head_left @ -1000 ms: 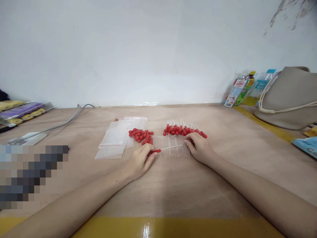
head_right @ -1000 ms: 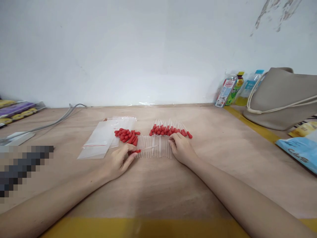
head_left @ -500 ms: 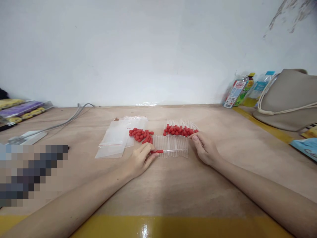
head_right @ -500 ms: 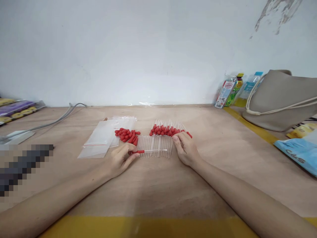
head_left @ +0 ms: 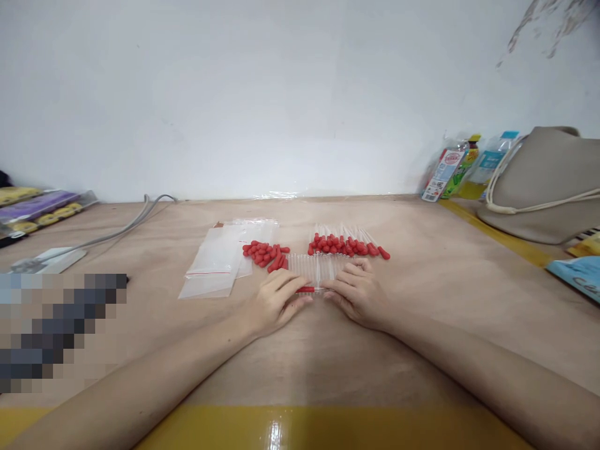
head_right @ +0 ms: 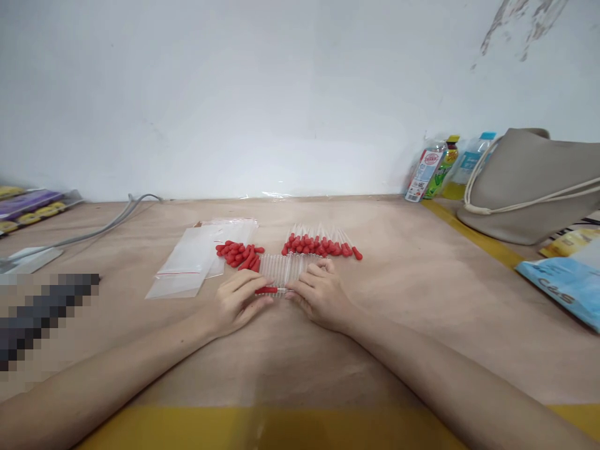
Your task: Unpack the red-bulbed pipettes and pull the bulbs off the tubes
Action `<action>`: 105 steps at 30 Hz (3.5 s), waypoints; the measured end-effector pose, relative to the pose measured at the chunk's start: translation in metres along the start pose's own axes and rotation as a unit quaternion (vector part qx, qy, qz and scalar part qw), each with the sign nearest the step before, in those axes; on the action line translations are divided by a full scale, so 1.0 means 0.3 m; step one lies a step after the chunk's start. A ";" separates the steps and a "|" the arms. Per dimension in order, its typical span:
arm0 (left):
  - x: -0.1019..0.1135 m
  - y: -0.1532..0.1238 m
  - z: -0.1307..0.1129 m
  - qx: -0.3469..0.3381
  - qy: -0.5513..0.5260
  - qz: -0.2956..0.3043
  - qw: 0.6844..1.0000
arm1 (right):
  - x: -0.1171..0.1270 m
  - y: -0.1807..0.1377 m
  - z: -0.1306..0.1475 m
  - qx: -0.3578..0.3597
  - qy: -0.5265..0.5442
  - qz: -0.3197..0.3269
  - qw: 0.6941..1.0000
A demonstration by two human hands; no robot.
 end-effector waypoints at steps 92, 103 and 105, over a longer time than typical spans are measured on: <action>0.111 0.139 0.250 0.188 0.177 -0.035 0.965 | -0.011 -0.014 -0.070 -0.125 -0.106 -0.020 0.986; -0.134 0.365 0.276 0.315 0.169 0.163 0.920 | -0.007 -0.009 -0.077 -0.115 -0.059 0.031 0.991; -0.160 0.374 0.289 0.331 0.169 0.175 0.912 | -0.002 -0.015 -0.087 -0.137 -0.056 0.020 0.989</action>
Point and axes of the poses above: each hand's wrist, its own y-axis towards the middle knuckle, its own x-axis out of the back of the hand, z = x × y, the point moved 3 cm from there along y, towards the middle knuckle, and after that the axes turned 4 degrees about -z, right-handed, at the moved point
